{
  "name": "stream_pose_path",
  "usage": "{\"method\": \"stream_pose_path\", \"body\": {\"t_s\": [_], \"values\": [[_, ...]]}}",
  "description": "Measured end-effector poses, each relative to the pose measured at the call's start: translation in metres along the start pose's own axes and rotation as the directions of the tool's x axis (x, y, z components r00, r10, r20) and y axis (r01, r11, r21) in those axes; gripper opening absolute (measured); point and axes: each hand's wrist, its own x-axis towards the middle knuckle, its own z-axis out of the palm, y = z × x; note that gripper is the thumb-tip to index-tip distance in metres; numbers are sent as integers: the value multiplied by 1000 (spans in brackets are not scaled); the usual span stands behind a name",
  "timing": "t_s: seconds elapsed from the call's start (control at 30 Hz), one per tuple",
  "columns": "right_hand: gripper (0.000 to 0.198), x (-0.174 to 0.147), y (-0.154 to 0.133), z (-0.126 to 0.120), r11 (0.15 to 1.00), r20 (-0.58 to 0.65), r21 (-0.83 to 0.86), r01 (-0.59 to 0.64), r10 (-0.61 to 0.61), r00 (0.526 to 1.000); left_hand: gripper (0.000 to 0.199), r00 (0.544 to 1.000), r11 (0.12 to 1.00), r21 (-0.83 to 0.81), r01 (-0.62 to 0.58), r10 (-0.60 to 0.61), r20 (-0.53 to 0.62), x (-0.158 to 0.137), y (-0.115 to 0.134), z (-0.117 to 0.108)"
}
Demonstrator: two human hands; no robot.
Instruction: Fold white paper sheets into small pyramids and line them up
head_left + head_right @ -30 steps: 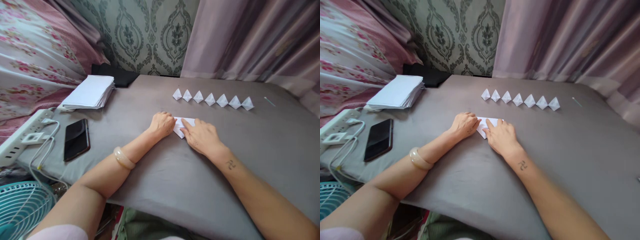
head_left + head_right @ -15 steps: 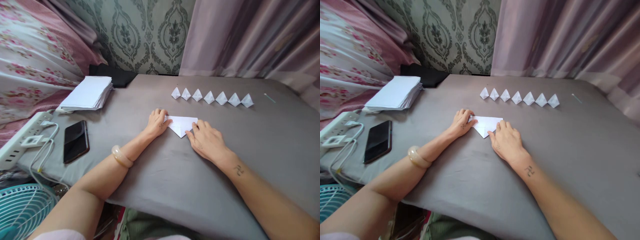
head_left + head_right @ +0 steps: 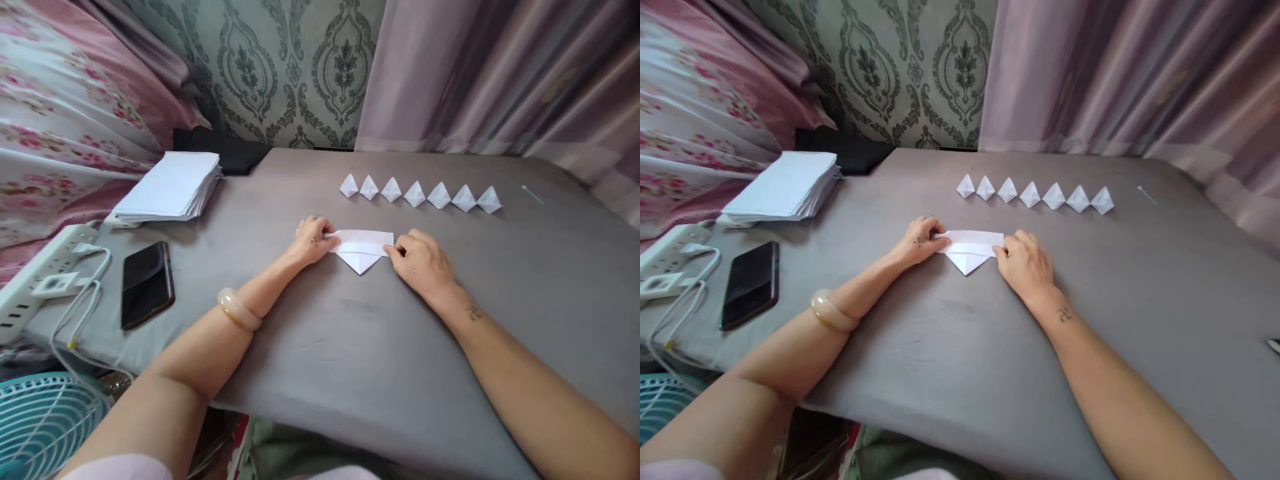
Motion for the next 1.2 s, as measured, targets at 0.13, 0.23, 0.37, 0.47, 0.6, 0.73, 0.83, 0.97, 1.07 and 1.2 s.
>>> {"method": "stream_pose_path", "body": {"t_s": [0.13, 0.23, 0.37, 0.47, 0.6, 0.73, 0.83, 0.97, 1.07, 1.2], "values": [[20, 6, 11, 12, 976, -3, 207, -61, 63, 998, 11, 998, 996, -62, -63, 64, 11, -1, -1, -1], [34, 7, 18, 18, 943, -13, 331, -42, 49, 999, 9, 988, 979, -134, -151, 154, 12, -4, -4, -3], [43, 7, 22, 19, 890, -20, 455, -7, 18, 1000, 10, 969, 947, -207, -247, 247, -26, -8, -5, -3], [35, 7, 22, 15, 796, 38, 601, -73, 63, 997, 13, 955, 901, -318, -295, 280, -92, -8, -5, -2], [30, 8, 22, 5, 584, 147, 795, -163, 75, 986, 26, 972, 718, -668, -195, 233, -33, -7, -5, -2], [31, 8, 25, -5, 425, 230, 874, -234, 60, 971, 40, 951, 613, -790, 7, 241, 196, -9, -4, -11], [30, 6, 25, -15, 477, 244, 844, -247, 68, 967, 33, 954, 676, -735, 52, 184, 236, -13, -2, -22], [31, 3, 20, -28, 505, 340, 784, -361, 136, 930, 26, 971, 777, -625, 72, 90, 223, -18, 5, -32], [26, 1, 15, -33, 372, 378, 827, -421, 186, 907, 25, 968, 754, -645, 125, 51, 246, -23, 15, -33], [21, 1, 12, -34, 193, 422, 868, -457, 198, 885, 23, 970, 649, -739, 179, 8, 243, -26, 24, -28]]}}
